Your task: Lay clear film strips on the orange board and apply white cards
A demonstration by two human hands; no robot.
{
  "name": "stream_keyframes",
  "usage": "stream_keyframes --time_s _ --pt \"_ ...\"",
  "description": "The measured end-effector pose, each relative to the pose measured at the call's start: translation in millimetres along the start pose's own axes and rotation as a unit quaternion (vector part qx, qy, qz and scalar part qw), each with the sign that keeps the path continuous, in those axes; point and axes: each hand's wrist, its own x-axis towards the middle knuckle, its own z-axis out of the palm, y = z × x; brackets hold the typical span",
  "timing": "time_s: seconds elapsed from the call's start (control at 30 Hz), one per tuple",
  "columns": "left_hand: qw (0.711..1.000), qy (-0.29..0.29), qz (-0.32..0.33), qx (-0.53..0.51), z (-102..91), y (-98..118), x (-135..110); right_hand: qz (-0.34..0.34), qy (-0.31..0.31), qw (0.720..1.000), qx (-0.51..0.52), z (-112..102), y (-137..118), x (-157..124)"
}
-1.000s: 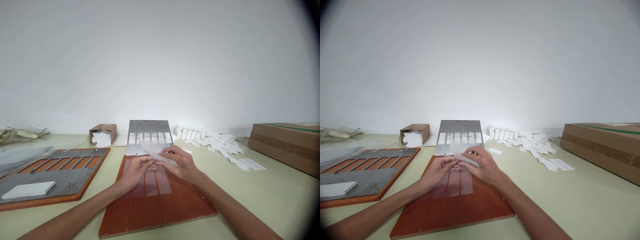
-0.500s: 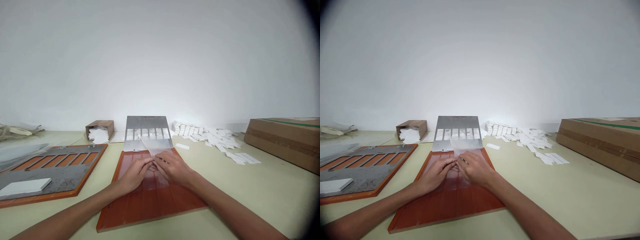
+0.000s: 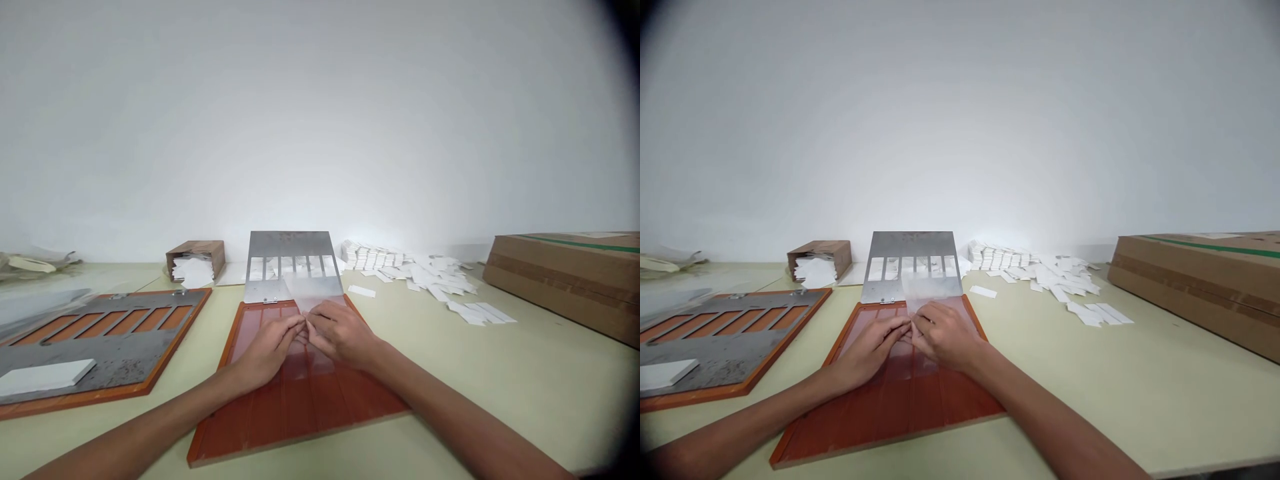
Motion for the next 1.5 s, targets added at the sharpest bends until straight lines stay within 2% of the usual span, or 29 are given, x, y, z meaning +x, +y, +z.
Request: stream_keyframes --time_s 0.27,0.4,0.67,0.97,1.2,1.33,1.5 --pt "0.999 -0.010 -0.007 -0.047 -1.0 8 1 0.086 0.058 0.986 0.130 -2 -1 3" --pt "0.998 -0.007 -0.005 -0.054 -2.4 8 0 0.100 0.086 0.979 0.154 -1 -2 2" --pt "0.993 -0.024 -0.039 -0.108 -2.6 10 3 0.143 0.051 0.966 0.211 2 3 -2" --pt "0.996 -0.021 -0.040 -0.079 -4.7 13 3 0.165 0.064 0.967 0.183 1 0 1" --pt "0.995 -0.026 -0.050 -0.087 -6.5 16 3 0.242 0.084 0.951 0.174 0 1 0" --pt "0.997 -0.035 -0.040 -0.051 -21.8 13 6 0.286 0.093 0.938 0.174 -3 2 2" --pt "0.994 -0.082 -0.068 -0.020 -66.9 -15 18 0.353 0.106 0.906 0.208 -5 5 2"
